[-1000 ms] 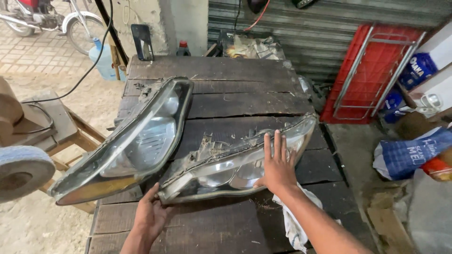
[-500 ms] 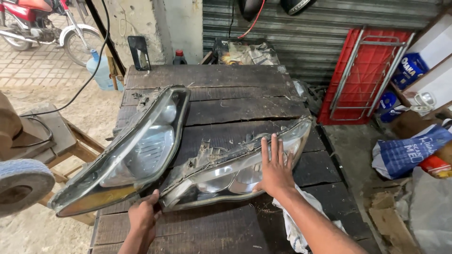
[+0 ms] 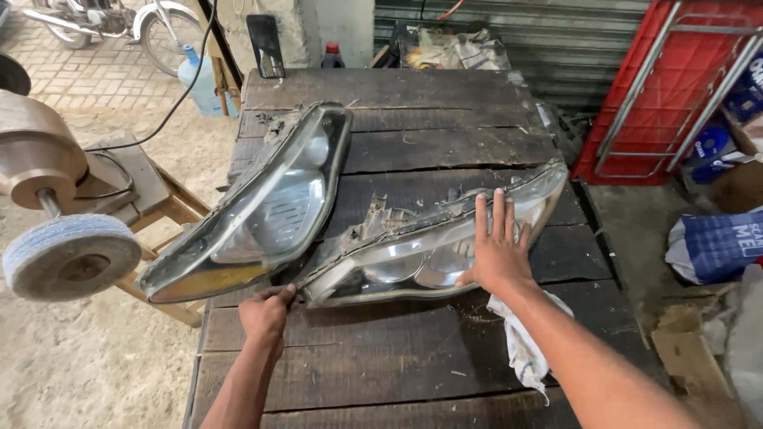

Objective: Cleaning and inspecting car headlights using a cloth on a workbench

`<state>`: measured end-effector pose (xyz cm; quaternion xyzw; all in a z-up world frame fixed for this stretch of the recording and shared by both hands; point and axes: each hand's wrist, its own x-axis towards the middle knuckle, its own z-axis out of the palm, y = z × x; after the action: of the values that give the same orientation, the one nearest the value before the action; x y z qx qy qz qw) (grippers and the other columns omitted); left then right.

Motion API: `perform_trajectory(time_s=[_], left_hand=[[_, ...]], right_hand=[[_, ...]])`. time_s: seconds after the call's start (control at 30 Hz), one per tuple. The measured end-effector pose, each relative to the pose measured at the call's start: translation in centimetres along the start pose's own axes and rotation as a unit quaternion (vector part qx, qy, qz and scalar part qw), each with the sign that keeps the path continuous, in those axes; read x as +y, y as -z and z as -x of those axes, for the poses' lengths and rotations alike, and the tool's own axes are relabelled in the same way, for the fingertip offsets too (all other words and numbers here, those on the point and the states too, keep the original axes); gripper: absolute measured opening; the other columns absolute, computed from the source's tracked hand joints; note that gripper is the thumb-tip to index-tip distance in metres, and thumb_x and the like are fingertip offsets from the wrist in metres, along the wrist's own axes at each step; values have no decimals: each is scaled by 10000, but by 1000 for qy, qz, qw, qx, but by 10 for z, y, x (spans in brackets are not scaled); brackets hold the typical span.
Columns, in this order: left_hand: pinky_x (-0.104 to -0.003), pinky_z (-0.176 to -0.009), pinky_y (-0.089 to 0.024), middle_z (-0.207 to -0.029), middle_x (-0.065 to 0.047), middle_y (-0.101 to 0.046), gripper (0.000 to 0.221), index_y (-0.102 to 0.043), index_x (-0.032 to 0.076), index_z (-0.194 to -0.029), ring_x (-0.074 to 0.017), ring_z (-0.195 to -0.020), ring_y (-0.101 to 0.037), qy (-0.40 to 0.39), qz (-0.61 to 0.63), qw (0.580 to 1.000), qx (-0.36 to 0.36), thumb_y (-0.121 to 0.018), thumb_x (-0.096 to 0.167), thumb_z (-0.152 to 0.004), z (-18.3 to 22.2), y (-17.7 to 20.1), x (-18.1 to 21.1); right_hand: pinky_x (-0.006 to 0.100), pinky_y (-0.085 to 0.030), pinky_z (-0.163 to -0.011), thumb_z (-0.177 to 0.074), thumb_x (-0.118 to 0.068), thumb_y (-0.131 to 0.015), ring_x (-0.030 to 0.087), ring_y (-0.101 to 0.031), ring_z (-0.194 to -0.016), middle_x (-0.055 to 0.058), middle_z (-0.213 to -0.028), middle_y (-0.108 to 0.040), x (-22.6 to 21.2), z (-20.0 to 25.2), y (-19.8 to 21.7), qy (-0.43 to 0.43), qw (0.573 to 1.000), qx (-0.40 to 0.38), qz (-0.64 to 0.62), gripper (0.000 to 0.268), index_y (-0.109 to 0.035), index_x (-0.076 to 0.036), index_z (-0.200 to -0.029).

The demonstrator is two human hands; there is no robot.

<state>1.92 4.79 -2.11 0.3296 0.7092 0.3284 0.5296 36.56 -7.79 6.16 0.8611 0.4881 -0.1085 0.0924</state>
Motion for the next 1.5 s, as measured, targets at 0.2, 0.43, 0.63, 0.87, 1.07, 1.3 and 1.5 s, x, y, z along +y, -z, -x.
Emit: perform_trajectory(time_s=[0.2,0.43,0.63,0.87,1.07,1.3,1.5], left_hand=[[-543,-1062,-476,-1237,-311,-642,364,-639,-75,-1314,-409,-1245,-604,-4,13,995,-100,-594,87,-991,44,-1,25],[-615,-1270,-140,-1694,-258,-96,702,-127,0,-1625,-455,-1558,-98,171,320,908,-211,-391,346,-1074,117,-2,79],[-594,-1181,-396,-1504,-271,-406,704,-368,-92,-1523,-458,-1454,-383,170,285,924,-193,-593,330,-1007,42,-3,18],[-526,-860,-551,-895,-178,-740,321,-802,96,-984,-411,-950,-707,-277,-254,926,16,-686,396,-979,16,-21,19],[-490,-976,-526,-1093,-142,-733,428,-761,115,-1154,-363,-1072,-660,-417,-182,885,-96,-787,453,-893,38,-58,31],[-452,-869,-561,-931,-81,-681,78,-712,43,-949,-300,-965,-676,-472,-165,864,-64,-679,104,-983,43,-83,37],[-367,-825,-510,-908,-10,-619,109,-724,111,-943,-235,-912,-595,-628,-184,754,-56,-795,159,-875,66,-98,44]], right_hand=[[717,-115,-1208,-639,-407,-1010,452,130,-1566,256,-1676,228,-1,8,1,19,998,40,-44,1572,161,-100,-1642],[716,-121,-1213,-642,-419,-1009,443,137,-1567,252,-1676,227,-1,8,1,17,998,35,-42,1564,151,-97,-1641],[732,-128,-1204,-601,-448,-1025,442,148,-1564,245,-1669,240,1,3,-7,18,998,43,-37,1607,157,-113,-1637],[749,-128,-1196,-595,-458,-1020,456,128,-1563,255,-1668,228,4,0,-8,25,997,58,-37,1602,146,-109,-1638],[760,-140,-1193,-599,-449,-1020,457,116,-1563,252,-1672,213,3,2,-10,24,997,62,-38,1589,132,-111,-1639],[764,-131,-1195,-567,-472,-1037,456,139,-1560,246,-1668,232,4,0,-7,25,997,52,-47,1639,155,-118,-1635],[759,-144,-1197,-607,-476,-1014,469,110,-1558,257,-1668,213,5,1,-10,30,997,61,-40,1599,156,-107,-1633]])
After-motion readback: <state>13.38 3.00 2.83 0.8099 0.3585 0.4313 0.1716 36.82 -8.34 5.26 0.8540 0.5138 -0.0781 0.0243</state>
